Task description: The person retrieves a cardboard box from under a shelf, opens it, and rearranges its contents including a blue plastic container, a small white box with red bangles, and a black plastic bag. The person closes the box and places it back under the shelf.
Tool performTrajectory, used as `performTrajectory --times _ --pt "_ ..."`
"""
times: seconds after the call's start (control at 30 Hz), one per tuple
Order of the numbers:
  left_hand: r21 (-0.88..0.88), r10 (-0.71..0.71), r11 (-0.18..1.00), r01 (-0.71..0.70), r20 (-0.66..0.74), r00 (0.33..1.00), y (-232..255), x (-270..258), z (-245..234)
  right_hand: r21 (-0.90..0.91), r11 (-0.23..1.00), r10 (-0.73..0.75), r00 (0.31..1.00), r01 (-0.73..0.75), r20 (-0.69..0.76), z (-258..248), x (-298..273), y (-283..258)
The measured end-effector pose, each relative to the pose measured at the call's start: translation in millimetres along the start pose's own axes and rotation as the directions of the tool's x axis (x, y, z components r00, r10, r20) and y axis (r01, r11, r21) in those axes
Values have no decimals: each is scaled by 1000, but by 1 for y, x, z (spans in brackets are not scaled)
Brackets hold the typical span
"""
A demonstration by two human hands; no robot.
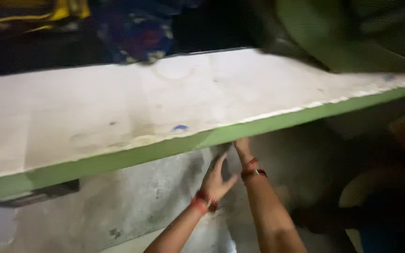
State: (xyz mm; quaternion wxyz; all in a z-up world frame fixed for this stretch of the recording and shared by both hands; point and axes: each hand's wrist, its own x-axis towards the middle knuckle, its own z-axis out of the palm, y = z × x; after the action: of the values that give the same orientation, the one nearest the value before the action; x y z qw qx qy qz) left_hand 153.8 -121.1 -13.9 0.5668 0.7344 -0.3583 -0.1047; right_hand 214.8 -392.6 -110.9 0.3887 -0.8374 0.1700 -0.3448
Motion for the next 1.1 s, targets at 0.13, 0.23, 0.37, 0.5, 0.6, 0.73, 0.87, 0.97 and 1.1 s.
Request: performTrajectory --times 0.13,0.23,0.37,0.5,0.6,0.73,0.87,0.97,1.1 --pt "143 20 988 53 -467 884 -67 -32 -80 307 925 185 970 -226 157 11 -35 -9" --pt "274 -71 881 386 -730 680 -120 -14 -176 340 893 217 945 -294 246 38 -32 -30" --pt "218 -344 731 646 -700 625 -152 2 -272 371 885 179 941 -281 286 87 9 -61" --pt "191 -443 695 693 -645 623 -159 19 -298 367 901 139 956 -230 258 91 78 -84" --pt "174 -471 679 713 -642 605 -165 16 -305 358 903 165 961 -238 223 69 121 -92" --pt "181 -463 670 720 -656 596 -164 18 -330 368 894 193 962 -254 193 52 164 -114" --pt "189 -445 681 707 -660 605 -164 31 -345 352 899 205 961 -260 186 51 176 -133" --pt "170 -445 690 703 -667 598 -164 41 -339 315 913 214 961 -260 174 37 174 -130" --pt "233 -444 676 699 -629 639 -151 31 -326 315 915 214 965 -252 151 26 183 -137"
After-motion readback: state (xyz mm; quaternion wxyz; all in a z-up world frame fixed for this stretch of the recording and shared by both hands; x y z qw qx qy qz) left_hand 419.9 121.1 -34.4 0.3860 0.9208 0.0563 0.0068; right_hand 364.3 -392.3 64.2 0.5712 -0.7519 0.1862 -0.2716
